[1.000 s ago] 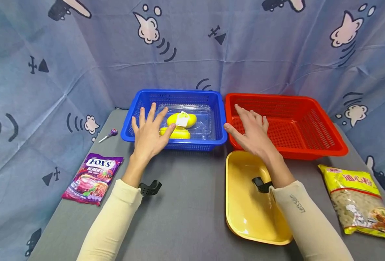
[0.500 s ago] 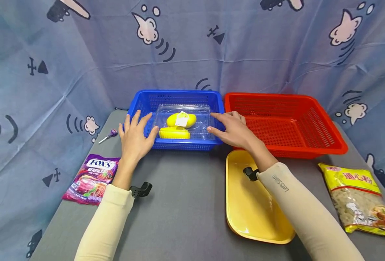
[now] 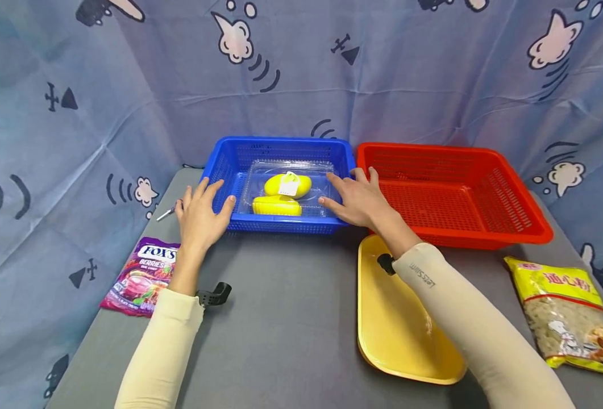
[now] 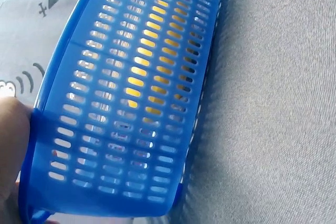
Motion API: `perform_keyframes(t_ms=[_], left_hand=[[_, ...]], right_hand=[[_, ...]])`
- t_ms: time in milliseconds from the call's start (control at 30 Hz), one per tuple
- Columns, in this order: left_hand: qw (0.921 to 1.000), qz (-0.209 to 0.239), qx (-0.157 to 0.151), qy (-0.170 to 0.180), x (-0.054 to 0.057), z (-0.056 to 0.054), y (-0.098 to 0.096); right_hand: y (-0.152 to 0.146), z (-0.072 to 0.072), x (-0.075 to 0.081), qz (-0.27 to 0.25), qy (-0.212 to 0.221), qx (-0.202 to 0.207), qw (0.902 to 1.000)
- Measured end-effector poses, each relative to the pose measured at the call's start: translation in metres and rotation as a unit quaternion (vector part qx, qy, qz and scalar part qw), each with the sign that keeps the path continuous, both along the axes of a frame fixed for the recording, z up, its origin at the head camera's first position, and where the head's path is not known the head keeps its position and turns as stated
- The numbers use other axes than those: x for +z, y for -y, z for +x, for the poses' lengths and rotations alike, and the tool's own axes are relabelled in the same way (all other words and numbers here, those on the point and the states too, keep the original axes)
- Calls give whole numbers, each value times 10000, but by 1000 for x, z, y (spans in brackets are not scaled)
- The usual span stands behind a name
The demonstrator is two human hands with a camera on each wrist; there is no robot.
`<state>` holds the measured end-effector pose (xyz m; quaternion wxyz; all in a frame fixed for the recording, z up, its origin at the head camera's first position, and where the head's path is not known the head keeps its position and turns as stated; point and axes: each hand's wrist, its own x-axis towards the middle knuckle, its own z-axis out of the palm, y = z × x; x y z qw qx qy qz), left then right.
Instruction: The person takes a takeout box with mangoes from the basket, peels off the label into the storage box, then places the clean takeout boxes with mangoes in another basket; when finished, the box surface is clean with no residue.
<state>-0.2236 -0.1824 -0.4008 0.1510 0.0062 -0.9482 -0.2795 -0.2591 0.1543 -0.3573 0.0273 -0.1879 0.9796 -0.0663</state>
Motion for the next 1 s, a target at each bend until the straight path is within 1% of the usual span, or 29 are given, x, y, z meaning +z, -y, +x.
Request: perform_keyframes(t_ms=[100, 267, 400, 533, 633, 733, 900, 1000], left_hand=[[10000, -36, -28, 8, 0, -1, 3], [9998, -172, -93, 52, 1, -2, 7], [9994, -259, -165, 189, 1, -4, 12], [9991, -260, -235, 218, -1, -7, 17], [9993, -183, -280, 154, -4, -8, 19], [9995, -100, -300, 45, -6, -9, 21], [9995, 45, -273, -175, -11, -11, 21], [9990, 216, -263, -291, -13, -12, 21]], right_hand=[[1, -2, 0, 84, -38, 16, 10000], [3, -3, 1, 77, -30, 44, 10000], [4, -5, 0, -60, 31, 21, 10000], [7, -6, 1, -268, 180, -38, 9995], [8, -9, 1, -429, 296, -31, 9986], [8, -13, 0, -511, 301, 44, 9982], [6, -19, -4, -329, 225, 154, 9991], [5, -22, -6, -272, 365, 191, 9988]])
